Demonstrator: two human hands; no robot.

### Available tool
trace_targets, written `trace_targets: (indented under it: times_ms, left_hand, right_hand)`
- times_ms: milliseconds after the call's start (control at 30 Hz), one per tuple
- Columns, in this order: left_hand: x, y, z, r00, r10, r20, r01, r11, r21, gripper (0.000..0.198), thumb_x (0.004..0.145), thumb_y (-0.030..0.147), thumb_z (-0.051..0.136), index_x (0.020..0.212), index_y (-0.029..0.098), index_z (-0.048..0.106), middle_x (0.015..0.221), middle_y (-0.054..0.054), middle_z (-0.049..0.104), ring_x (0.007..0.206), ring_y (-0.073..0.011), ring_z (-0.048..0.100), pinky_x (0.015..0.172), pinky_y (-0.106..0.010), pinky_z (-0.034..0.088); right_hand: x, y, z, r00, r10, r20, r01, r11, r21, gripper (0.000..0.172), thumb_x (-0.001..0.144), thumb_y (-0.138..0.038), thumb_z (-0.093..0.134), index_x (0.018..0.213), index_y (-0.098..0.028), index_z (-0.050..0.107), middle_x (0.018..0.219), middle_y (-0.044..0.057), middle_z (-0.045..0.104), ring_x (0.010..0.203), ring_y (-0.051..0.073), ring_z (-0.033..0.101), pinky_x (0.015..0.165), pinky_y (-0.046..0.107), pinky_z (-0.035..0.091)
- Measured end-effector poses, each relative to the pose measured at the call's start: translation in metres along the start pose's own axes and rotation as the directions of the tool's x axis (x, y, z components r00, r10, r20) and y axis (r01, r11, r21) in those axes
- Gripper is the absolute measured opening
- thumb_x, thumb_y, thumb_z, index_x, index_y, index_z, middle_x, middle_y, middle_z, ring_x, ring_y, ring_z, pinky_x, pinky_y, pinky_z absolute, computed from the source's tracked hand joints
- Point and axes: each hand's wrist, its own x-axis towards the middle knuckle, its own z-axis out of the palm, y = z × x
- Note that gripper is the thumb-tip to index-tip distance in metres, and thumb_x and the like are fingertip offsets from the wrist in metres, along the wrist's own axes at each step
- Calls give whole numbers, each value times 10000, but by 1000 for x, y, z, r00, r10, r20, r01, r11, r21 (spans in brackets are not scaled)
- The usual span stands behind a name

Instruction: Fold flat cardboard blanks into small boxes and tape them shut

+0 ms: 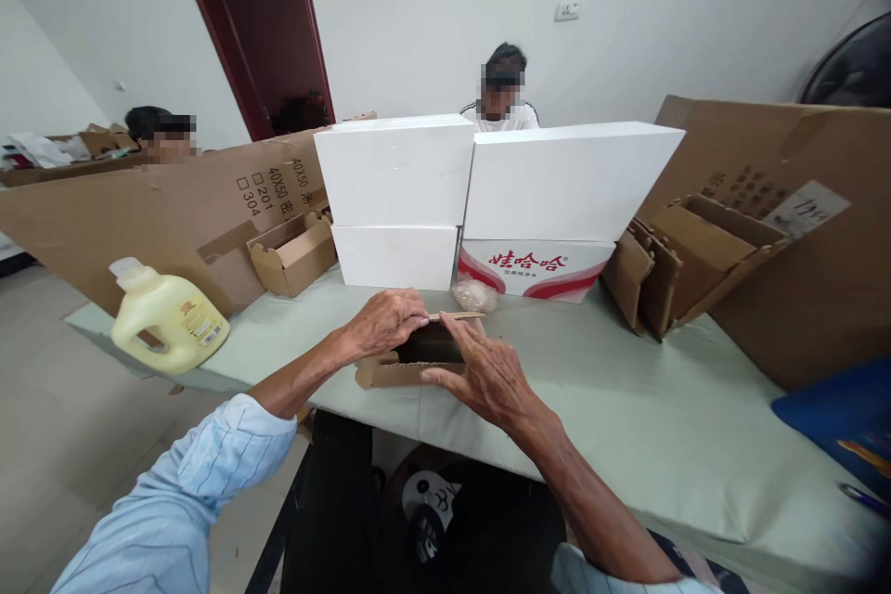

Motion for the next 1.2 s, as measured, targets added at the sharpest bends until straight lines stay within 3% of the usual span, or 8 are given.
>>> trace_targets:
  times_ms: [100, 233, 333, 533, 667, 767, 967, 1200]
  left_hand:
    - [1, -5, 2, 998, -51, -37, 47, 993, -109, 210, 958, 190, 621, 840, 175, 794, 886, -53, 734, 798, -166, 665, 759, -268, 489]
    - [4, -6, 4, 981, -195, -5, 188, 948, -257, 165, 867, 163, 660, 752, 157, 777, 806, -27, 730, 725, -140, 636, 683, -237, 459]
    - [3, -1, 3, 968, -251, 23, 249, 934, -257, 182, 851, 155, 627, 718, 147, 751, 761, -22, 714, 707, -138, 613, 663, -242, 442]
    - [-9, 10, -1, 996, -75, 53, 83, 982, -169, 93, 886, 227, 692, 926, 181, 762, 999, -52, 730, 851, -175, 655, 750, -276, 489]
    - [-13, 12, 0, 1000, 7, 28, -9, 997, 71, 253, 951, 119, 532, 850, 177, 758, 938, -75, 718, 864, -201, 666, 809, -314, 490]
    - [-11, 13, 1, 1000, -8, 17, 6, 993, 119, 273, 945, 106, 508, 830, 181, 744, 901, -70, 704, 836, -205, 657, 784, -311, 482]
    - [-4, 10, -2, 984, -178, 15, 178, 981, -82, 157, 846, 107, 588, 768, 176, 705, 807, -15, 697, 724, -154, 607, 699, -269, 433]
    - [2, -4, -5, 923, -369, 112, 384, 849, -363, 72, 773, 189, 664, 744, 145, 713, 688, 17, 671, 645, -119, 559, 586, -220, 390]
  right_hand:
    - [-3, 2, -3, 995, -2, 104, 8, 999, -53, 843, 887, -454, 794, 1607, -230, 419, 1511, 146, 635, 1226, 336, 700, 840, 404, 588]
    - [-6, -3, 3, 987, 83, 135, -68, 991, -111, 727, 878, -344, 810, 1531, -254, 504, 1386, 122, 719, 1080, 306, 751, 809, 372, 574]
    - [-10, -6, 10, 989, 82, 120, -70, 992, -105, 693, 865, -345, 825, 1488, -246, 538, 1330, 119, 745, 1077, 307, 751, 793, 358, 564]
    - [-11, -6, 13, 991, 88, 95, -80, 993, -91, 700, 881, -371, 798, 1510, -258, 512, 1370, 124, 728, 1089, 311, 746, 787, 354, 553]
    - [-6, -9, 11, 990, 93, 107, -81, 991, -109, 738, 873, -363, 814, 1525, -237, 492, 1384, 133, 721, 1086, 313, 749, 791, 358, 556]
    - [-4, -11, 9, 989, 94, 110, -82, 990, -112, 737, 878, -360, 813, 1527, -234, 488, 1387, 131, 721, 1098, 312, 751, 799, 357, 564]
    - [-5, -12, 10, 989, 87, 117, -76, 993, -95, 700, 875, -331, 820, 1500, -224, 523, 1387, 133, 722, 1115, 309, 751, 812, 355, 574]
    - [-11, -14, 11, 992, 51, 119, -42, 996, -77, 727, 872, -309, 843, 1516, -228, 515, 1407, 135, 711, 1127, 315, 750, 809, 369, 597]
